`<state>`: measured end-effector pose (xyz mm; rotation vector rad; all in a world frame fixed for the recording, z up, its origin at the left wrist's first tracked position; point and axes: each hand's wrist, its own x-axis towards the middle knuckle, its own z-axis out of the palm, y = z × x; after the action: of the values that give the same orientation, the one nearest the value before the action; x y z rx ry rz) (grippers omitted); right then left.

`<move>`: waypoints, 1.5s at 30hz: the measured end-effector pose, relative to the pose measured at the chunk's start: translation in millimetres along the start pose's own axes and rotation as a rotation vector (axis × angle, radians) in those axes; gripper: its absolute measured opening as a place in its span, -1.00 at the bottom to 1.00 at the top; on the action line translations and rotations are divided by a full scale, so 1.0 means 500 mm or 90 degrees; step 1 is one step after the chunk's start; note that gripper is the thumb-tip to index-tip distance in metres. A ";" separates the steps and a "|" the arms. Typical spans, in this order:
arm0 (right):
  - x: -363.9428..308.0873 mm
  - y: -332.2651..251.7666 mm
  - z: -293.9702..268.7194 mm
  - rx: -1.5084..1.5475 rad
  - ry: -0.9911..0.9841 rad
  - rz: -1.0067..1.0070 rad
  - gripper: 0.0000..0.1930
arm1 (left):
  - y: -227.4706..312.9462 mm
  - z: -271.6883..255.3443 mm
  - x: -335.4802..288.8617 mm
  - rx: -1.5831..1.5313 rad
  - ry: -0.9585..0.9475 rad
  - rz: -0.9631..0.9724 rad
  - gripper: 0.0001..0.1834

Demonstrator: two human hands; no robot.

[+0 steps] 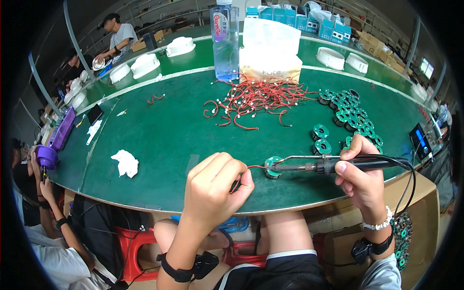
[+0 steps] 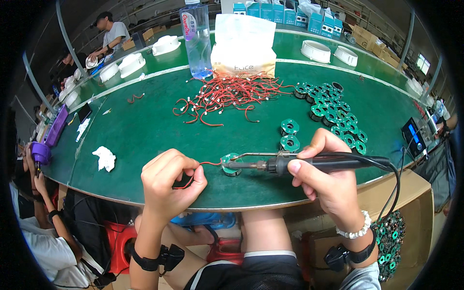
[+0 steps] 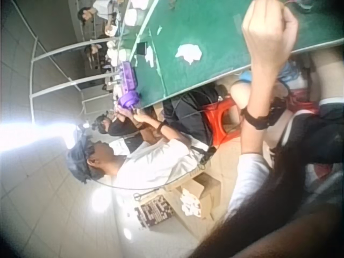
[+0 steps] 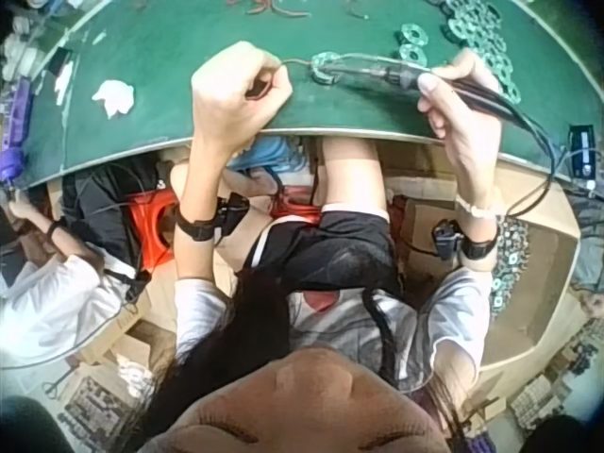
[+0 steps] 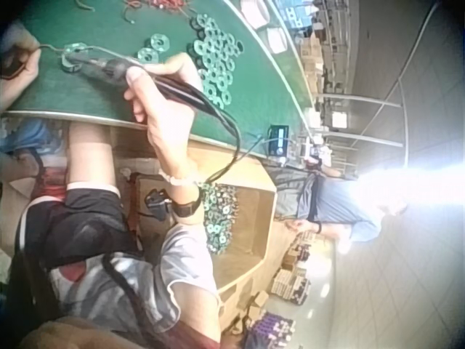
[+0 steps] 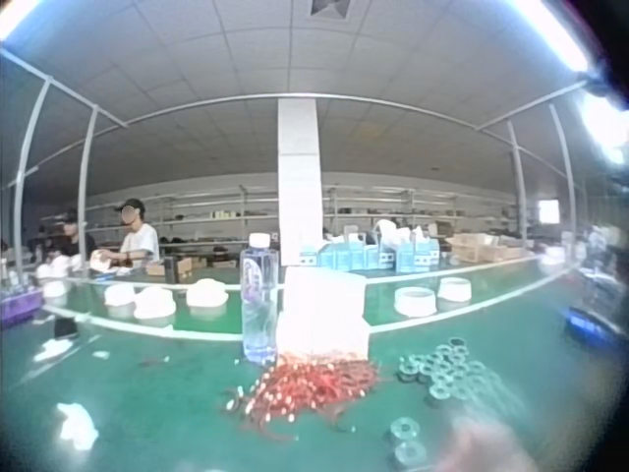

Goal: Soldering wires onto small circular green circuit boards at an assembly workstation.

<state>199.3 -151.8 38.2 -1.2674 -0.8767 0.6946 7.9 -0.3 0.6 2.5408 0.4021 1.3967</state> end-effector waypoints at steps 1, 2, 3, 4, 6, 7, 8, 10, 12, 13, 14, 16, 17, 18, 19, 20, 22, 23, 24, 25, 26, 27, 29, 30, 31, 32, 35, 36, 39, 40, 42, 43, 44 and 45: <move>-0.001 -0.006 -0.004 -0.005 0.015 -0.011 -0.78 | -0.003 0.002 0.001 0.003 0.020 0.010 -0.81; -0.002 -0.010 -0.009 -0.009 0.029 -0.023 -0.78 | -0.003 0.002 0.001 0.003 0.021 0.014 -0.81; -0.002 -0.013 -0.016 -0.007 0.031 -0.026 -0.78 | -0.002 0.000 0.000 0.008 0.032 0.004 -0.82; -0.001 -0.015 -0.026 -0.013 0.058 -0.046 -0.78 | -0.002 -0.001 0.001 0.015 0.045 -0.006 -0.82; 0.001 -0.022 -0.039 -0.013 0.109 -0.082 -0.78 | -0.006 -0.006 0.011 0.028 0.049 -0.019 -0.83; 0.001 -0.025 -0.048 -0.012 0.115 -0.106 -0.79 | -0.008 -0.010 0.015 0.040 0.051 -0.038 -0.85; 0.001 -0.028 -0.057 -0.007 0.126 -0.117 -0.79 | -0.014 -0.013 0.024 0.037 0.032 -0.068 -0.87; 0.003 -0.030 -0.072 -0.003 0.157 -0.148 -0.80 | -0.025 -0.026 0.059 0.064 0.005 -0.073 -0.90; 0.005 -0.032 -0.082 0.003 0.167 -0.155 -0.80 | -0.054 -0.034 0.107 0.081 0.002 -0.057 -0.93; 0.007 -0.032 -0.085 0.009 0.171 -0.157 -0.79 | -0.073 -0.037 0.131 0.096 0.005 -0.046 -0.93; 0.007 -0.035 -0.088 0.007 0.173 -0.158 -0.79 | -0.080 -0.042 0.155 0.115 -0.025 -0.111 -0.90; 0.009 -0.039 -0.095 0.020 0.172 -0.169 -0.79 | -0.124 -0.038 0.173 0.094 -0.031 -0.174 -0.76; 0.010 -0.039 -0.103 0.022 0.177 -0.176 -0.80 | -0.140 -0.032 0.179 0.083 -0.035 -0.213 -0.71; 0.008 -0.036 -0.109 0.025 0.191 -0.177 -0.80 | -0.147 -0.029 0.175 0.078 -0.036 -0.204 -0.71; 0.009 -0.034 -0.118 0.025 0.203 -0.183 -0.80 | -0.147 -0.024 0.162 0.125 -0.018 -0.220 -0.69; 0.009 -0.032 -0.120 0.031 0.201 -0.187 -0.80 | -0.147 -0.032 0.141 0.176 0.002 -0.237 -0.66; 0.013 -0.033 -0.112 0.051 0.190 -0.191 -0.80 | -0.144 -0.058 0.095 0.141 -0.009 -0.223 -0.76; 0.012 -0.036 -0.111 0.053 0.196 -0.195 -0.80 | -0.140 -0.063 0.080 0.094 -0.008 -0.228 -0.81; 0.012 -0.037 -0.109 0.053 0.195 -0.188 -0.80 | -0.143 -0.067 0.067 0.093 -0.010 -0.222 -0.81; 0.015 -0.037 -0.109 0.055 0.189 -0.181 -0.81 | -0.146 -0.071 0.057 0.065 0.015 -0.181 -0.83; 0.016 -0.036 -0.108 0.057 0.185 -0.184 -0.81 | -0.143 -0.076 0.050 0.037 0.040 -0.141 -0.85; 0.016 -0.036 -0.108 0.061 0.183 -0.187 -0.81 | -0.132 -0.087 0.044 0.041 0.042 -0.137 -0.85; 0.016 -0.032 -0.108 0.061 0.199 -0.180 -0.81 | -0.089 -0.116 0.040 0.135 0.021 -0.184 -0.86; 0.017 -0.031 -0.110 0.060 0.212 -0.183 -0.80 | -0.075 -0.120 0.036 0.140 0.004 -0.190 -0.88; 0.017 -0.030 -0.111 0.069 0.205 -0.187 -0.80 | -0.073 -0.130 0.021 0.169 -0.021 -0.194 -0.91; 0.018 -0.028 -0.113 0.062 0.209 -0.189 -0.80 | -0.065 -0.131 0.007 0.201 -0.036 -0.205 -0.92; 0.018 -0.026 -0.113 0.062 0.214 -0.200 -0.79 | -0.067 -0.129 -0.022 0.257 -0.094 -0.240 -0.88; 0.017 -0.026 -0.115 0.054 0.211 -0.197 -0.79 | -0.078 -0.126 -0.019 0.233 -0.098 -0.215 -0.84; 0.016 -0.027 -0.112 0.051 0.203 -0.199 -0.79 | -0.114 -0.104 -0.007 0.194 -0.157 -0.199 -0.73; 0.017 -0.027 -0.115 0.054 0.211 -0.202 -0.79 | -0.113 -0.092 0.010 0.174 -0.208 -0.193 -0.69; 0.017 -0.029 -0.120 0.052 0.224 -0.203 -0.79 | -0.114 -0.059 0.032 0.179 -0.259 -0.158 -0.68; 0.018 -0.031 -0.121 0.052 0.230 -0.207 -0.79 | -0.115 -0.046 0.042 0.185 -0.279 -0.141 -0.68; 0.018 -0.032 -0.122 0.058 0.224 -0.204 -0.79 | -0.121 -0.030 0.052 0.182 -0.279 -0.134 -0.68; 0.019 -0.033 -0.122 0.064 0.217 -0.201 -0.79 | -0.128 -0.015 0.060 0.139 -0.286 -0.100 -0.66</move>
<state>256.0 -177.6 51.8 -1.0850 -0.7272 0.2586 8.2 70.5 8.2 2.8162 0.6775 0.7289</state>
